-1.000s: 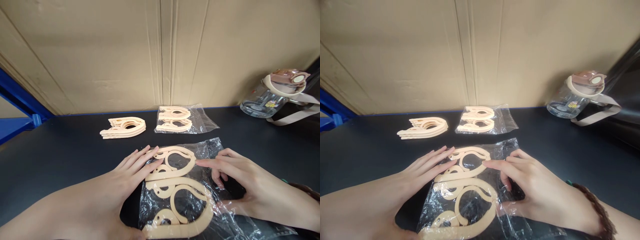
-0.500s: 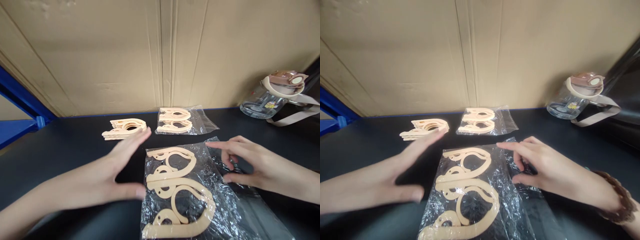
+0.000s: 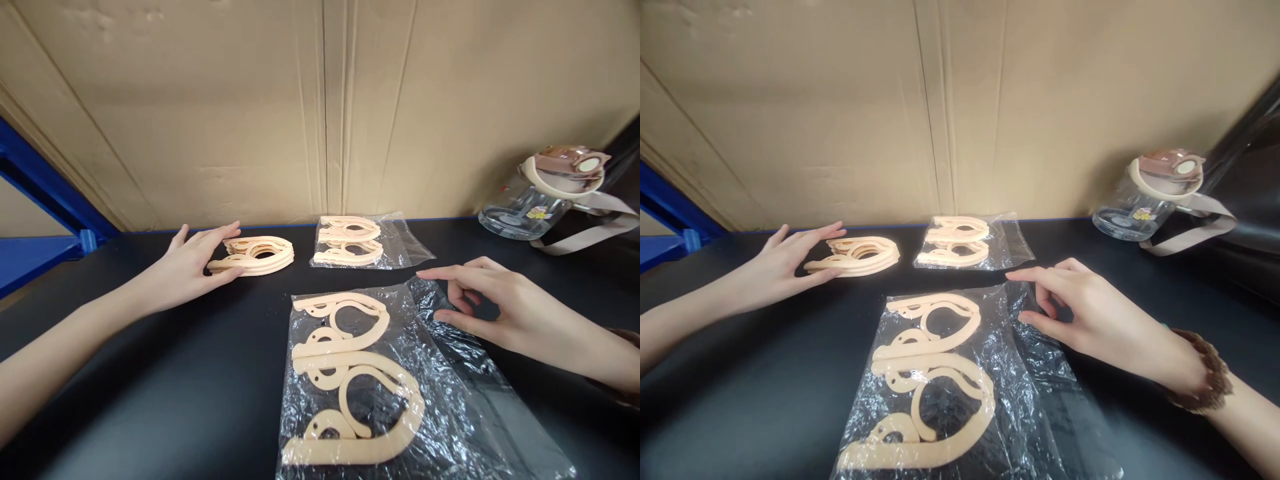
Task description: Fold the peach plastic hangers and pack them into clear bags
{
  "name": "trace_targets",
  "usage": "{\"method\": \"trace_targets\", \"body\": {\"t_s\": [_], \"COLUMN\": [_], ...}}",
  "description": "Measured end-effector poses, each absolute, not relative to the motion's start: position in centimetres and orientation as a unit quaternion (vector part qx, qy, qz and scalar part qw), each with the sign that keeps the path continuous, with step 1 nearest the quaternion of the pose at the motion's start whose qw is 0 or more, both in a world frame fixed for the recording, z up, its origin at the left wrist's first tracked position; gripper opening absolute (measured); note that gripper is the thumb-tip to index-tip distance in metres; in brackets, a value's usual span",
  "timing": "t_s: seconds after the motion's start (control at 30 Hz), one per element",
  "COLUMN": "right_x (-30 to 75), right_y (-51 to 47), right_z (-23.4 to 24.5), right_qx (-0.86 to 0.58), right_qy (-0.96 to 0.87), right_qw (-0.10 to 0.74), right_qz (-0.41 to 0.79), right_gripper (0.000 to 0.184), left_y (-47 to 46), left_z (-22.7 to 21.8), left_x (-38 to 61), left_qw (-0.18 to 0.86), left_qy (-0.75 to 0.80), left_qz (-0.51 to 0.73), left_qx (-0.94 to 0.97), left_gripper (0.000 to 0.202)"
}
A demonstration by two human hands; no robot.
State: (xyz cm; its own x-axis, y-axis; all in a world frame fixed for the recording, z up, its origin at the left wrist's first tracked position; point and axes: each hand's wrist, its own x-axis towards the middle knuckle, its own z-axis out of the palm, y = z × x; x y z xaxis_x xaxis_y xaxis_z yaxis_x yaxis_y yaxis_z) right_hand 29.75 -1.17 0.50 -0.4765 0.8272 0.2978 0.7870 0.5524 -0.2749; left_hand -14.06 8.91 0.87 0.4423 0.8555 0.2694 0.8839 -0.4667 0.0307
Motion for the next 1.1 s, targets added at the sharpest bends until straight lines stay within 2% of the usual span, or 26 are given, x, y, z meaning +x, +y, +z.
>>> {"method": "trace_targets", "body": {"t_s": [0.33,0.63,0.73,0.87,1.1], "right_x": [29.6,27.8,26.3,24.3,22.2], "right_y": [-1.4,-2.8,-3.7,-4.4,-4.0], "right_z": [0.9,1.5,2.1,2.7,2.7], "right_qx": [-0.463,-0.443,-0.42,-0.368,-0.339], "right_qy": [-0.858,-0.845,-0.86,-0.899,-0.916], "right_qw": [0.219,0.3,0.286,0.235,0.211], "right_qz": [0.042,-0.021,-0.035,-0.029,-0.015], "right_gripper": [0.04,0.029,0.037,0.056,0.057], "left_y": [9.1,5.1,2.1,-1.1,-2.3], "left_z": [0.9,2.4,2.1,1.1,0.6], "left_x": [-13.9,-9.6,-6.7,-4.0,-3.3], "left_qw": [0.044,0.042,0.033,-0.006,0.006], "left_qy": [-0.516,-0.474,-0.44,-0.399,-0.359], "left_qz": [-0.154,-0.25,-0.293,-0.281,-0.262], "left_qx": [-0.841,-0.843,-0.848,-0.873,-0.896], "left_gripper": [0.074,0.071,0.07,0.067,0.069]}}
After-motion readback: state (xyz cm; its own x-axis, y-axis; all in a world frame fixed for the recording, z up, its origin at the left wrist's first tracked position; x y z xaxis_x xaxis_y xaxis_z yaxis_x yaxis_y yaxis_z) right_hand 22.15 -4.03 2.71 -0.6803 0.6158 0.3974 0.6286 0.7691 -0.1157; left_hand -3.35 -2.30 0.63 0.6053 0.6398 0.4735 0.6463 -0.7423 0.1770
